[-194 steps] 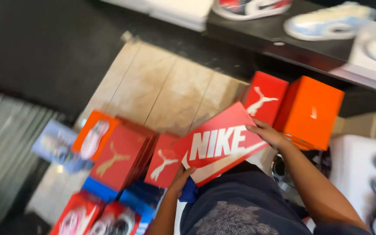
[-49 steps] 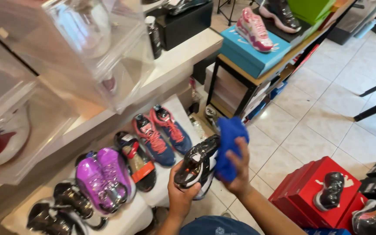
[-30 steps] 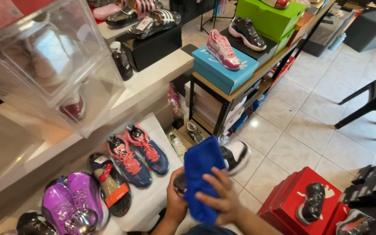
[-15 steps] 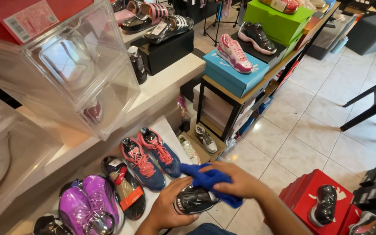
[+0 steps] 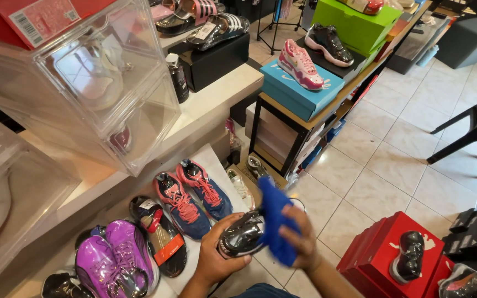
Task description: Cleaning and organizing shoeboxes and shoes using a cloth
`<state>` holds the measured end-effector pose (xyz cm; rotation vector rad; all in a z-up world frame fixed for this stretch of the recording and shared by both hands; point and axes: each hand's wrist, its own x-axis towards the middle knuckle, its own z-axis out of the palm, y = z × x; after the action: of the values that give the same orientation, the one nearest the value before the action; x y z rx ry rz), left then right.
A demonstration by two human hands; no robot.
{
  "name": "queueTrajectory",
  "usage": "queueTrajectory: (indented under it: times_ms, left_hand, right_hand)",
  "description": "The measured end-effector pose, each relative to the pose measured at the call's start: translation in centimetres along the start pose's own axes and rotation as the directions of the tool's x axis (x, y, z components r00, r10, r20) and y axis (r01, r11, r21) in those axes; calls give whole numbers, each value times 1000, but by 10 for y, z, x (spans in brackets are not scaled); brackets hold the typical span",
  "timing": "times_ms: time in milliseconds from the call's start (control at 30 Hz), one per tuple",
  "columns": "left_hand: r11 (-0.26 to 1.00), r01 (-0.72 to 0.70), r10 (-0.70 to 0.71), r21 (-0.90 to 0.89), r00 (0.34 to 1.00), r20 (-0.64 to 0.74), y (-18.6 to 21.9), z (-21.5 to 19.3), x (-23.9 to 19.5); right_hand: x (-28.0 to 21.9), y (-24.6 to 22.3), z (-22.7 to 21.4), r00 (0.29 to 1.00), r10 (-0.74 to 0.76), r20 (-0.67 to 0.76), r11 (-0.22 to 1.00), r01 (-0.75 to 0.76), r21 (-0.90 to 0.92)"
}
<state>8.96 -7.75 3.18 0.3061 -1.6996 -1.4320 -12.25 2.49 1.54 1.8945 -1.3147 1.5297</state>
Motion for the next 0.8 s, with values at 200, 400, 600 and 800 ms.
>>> queueTrajectory:
  times_ms: [200, 400, 600, 800]
  left_hand:
    - [951, -153, 173, 270, 984, -50, 28, 27, 5]
    - [853, -407, 345, 325, 909, 234, 65, 53, 28]
    - [698, 462, -568, -547, 822, -31, -24, 59, 43]
    - [333, 577, -725, -745, 662, 189, -23, 50, 53]
  right_hand:
    - [48, -22, -5, 275, 953, 128, 126, -743, 657]
    - [16, -21, -9, -93, 906, 412, -422, -247, 872]
    - [45, -38, -13, -154, 908, 390, -419, -324, 848]
    - [-36, -24, 15, 422, 872, 247, 96, -643, 760]
